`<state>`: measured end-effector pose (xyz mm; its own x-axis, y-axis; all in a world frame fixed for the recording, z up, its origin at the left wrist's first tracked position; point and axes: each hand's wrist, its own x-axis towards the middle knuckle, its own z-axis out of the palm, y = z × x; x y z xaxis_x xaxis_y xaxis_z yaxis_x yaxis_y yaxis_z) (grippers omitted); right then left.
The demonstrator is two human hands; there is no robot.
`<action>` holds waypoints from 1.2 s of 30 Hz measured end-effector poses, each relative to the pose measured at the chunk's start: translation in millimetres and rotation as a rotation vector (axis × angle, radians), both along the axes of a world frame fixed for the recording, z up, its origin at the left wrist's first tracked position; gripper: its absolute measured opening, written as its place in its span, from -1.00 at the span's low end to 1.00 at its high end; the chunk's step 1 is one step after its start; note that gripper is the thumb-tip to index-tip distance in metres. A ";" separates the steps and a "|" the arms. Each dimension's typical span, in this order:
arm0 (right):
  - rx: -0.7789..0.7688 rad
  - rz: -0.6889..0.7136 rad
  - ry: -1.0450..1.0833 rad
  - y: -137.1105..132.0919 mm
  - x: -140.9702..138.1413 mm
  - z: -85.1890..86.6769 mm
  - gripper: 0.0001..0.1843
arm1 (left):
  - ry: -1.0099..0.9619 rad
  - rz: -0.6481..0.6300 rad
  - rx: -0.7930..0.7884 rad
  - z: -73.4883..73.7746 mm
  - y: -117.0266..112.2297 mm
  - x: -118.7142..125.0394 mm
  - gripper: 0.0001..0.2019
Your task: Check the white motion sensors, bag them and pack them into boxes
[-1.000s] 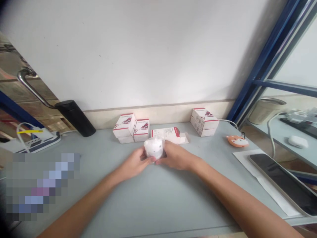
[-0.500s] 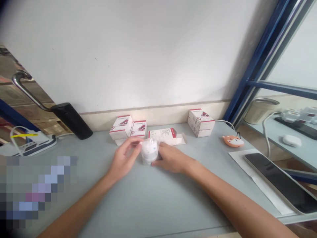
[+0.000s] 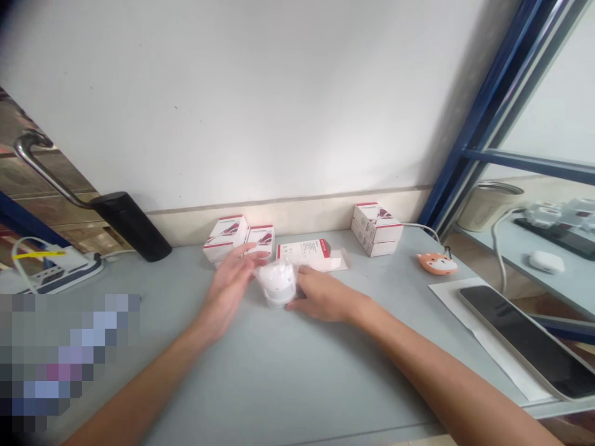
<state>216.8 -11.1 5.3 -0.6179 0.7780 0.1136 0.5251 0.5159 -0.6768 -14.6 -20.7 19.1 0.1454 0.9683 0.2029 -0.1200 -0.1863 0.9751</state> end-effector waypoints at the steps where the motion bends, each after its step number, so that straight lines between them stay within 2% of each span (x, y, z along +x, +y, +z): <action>1: 0.007 0.016 0.011 0.5 0.8 0.4 -0.58 | 0.047 -0.053 0.008 -0.3 0.0 -1.8 -0.46; 4: -0.014 0.066 0.059 0.1 2.8 3.7 -0.65 | 0.150 -0.257 0.017 -4.0 0.1 -5.5 -0.17; 6: -0.073 0.086 0.084 -1.6 3.1 7.2 -0.68 | 0.173 -0.308 -0.006 -7.1 1.1 -5.7 -0.12; 9: -0.148 0.090 0.151 -4.5 1.2 13.5 -0.71 | 0.116 -0.178 -0.095 -6.8 3.8 -4.0 -0.33; 12: -0.190 -0.019 0.281 -5.0 -1.6 19.3 -0.64 | -0.084 -0.088 -0.158 0.6 6.3 -3.2 -0.53; 16: -0.198 -0.190 0.516 -1.6 -2.8 22.9 -0.63 | -0.314 -0.096 -0.195 8.3 7.1 -4.8 -0.54; 21: -0.103 -0.433 0.703 -0.2 -4.4 18.6 -0.66 | -0.428 -0.036 -0.312 5.1 9.4 -5.6 -0.59; 22: -0.116 -0.427 0.695 -0.6 -5.4 17.0 -0.63 | -0.447 -0.028 -0.328 4.3 10.2 -5.5 -0.60; 24: -0.201 -0.322 0.637 -1.2 -8.1 13.4 -0.56 | -0.482 -0.030 -0.344 3.3 11.3 -5.1 -0.61; 27: -0.279 -0.191 0.588 -0.5 -12.3 9.2 -0.62 | -0.515 -0.028 -0.368 3.9 11.4 -4.5 -0.63; 28: -0.266 -0.210 0.609 0.2 -13.3 8.6 -0.65 | -0.526 -0.020 -0.376 4.5 11.1 -4.3 -0.64; 32: -0.128 -0.436 0.756 2.1 -13.7 10.4 -0.70 | -0.595 0.022 -0.392 6.1 10.7 -4.5 -0.64; 34: -0.088 -0.436 0.752 0.1 -13.0 11.6 -0.72 | -0.619 0.034 -0.394 6.3 10.9 -4.5 -0.63; 36: -0.052 -0.334 0.638 -4.0 -13.5 11.4 -0.74 | -0.627 0.041 -0.397 6.8 10.9 -4.1 -0.64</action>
